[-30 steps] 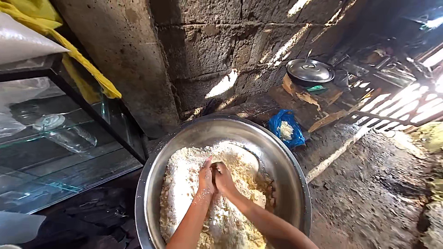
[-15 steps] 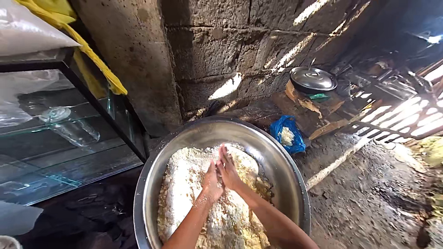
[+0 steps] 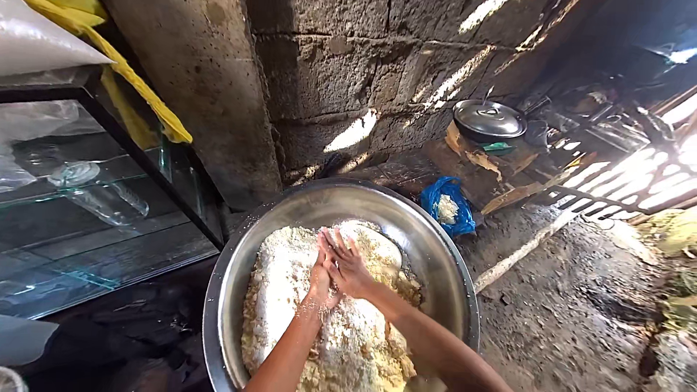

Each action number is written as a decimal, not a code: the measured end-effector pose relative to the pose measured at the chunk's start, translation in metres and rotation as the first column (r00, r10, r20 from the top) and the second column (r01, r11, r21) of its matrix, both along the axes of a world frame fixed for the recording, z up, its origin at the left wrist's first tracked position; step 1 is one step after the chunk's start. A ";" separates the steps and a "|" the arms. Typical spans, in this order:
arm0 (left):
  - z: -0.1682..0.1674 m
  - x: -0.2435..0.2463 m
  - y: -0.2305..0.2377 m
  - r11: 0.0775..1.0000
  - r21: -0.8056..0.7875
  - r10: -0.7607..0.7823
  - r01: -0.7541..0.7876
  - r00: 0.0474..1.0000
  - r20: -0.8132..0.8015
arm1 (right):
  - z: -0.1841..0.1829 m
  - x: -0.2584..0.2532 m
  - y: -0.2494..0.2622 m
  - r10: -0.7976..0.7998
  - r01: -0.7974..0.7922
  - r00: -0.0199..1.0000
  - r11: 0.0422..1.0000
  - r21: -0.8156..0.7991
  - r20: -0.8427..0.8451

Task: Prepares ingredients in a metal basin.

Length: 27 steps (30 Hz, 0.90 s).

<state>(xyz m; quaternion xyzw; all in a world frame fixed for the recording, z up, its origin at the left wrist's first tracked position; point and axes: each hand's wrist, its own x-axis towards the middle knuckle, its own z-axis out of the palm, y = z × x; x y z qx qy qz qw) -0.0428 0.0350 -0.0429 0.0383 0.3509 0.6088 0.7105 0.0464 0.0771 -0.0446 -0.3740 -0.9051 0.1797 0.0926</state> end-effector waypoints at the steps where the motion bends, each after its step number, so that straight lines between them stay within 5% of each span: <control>1: -0.017 0.001 0.007 1.000 -0.015 -0.021 0.020 0.999 -0.050 | -0.022 0.019 0.021 -0.059 0.060 0.998 0.997 0.056 -0.031; 5: -0.025 -0.006 0.015 0.970 0.063 -0.213 0.237 0.942 -0.261 | -0.013 0.082 0.059 -0.369 0.373 0.928 0.923 -0.096 0.057; 7: -0.028 -0.010 0.017 0.946 0.147 -0.197 0.288 0.875 -0.442 | -0.018 0.116 0.058 -0.480 0.531 0.843 0.816 -0.229 0.245; 10: -0.030 -0.017 0.020 0.954 0.185 -0.073 0.236 0.780 -0.621 | -0.041 0.139 0.037 -0.366 0.611 0.760 0.685 -0.398 0.538; 12: -0.030 -0.017 0.022 0.975 0.136 -0.050 0.177 0.766 -0.641 | -0.051 0.130 0.017 -0.349 0.632 0.739 0.656 -0.413 0.576; 15: -0.038 -0.008 0.024 0.989 0.060 -0.055 0.135 0.716 -0.696 | -0.067 0.140 0.012 -0.511 0.609 0.787 0.551 -0.570 0.346; 18: -0.051 0.001 0.023 0.949 0.051 -0.150 0.310 0.591 -0.793 | -0.070 0.139 0.004 -0.522 0.397 0.852 0.582 -0.709 0.048; 20: -0.053 0.010 0.019 0.933 0.031 -0.190 0.359 0.562 -0.805 | -0.067 0.121 -0.007 -0.646 0.385 0.753 0.585 -0.714 -0.123; 23: -0.045 0.033 0.011 0.964 -0.007 -0.212 0.267 0.750 -0.627 | -0.056 0.084 -0.023 -0.760 0.303 0.443 0.626 -0.719 -0.475; 24: -0.043 0.042 0.009 0.977 -0.016 -0.189 0.215 0.819 -0.542 | -0.050 0.068 -0.033 -0.723 0.269 0.413 0.677 -0.685 -0.553; 27: -0.049 0.040 0.007 0.988 0.130 -0.036 0.085 0.939 -0.342 | -0.028 0.028 -0.069 -0.532 0.217 0.637 0.818 -0.532 -0.558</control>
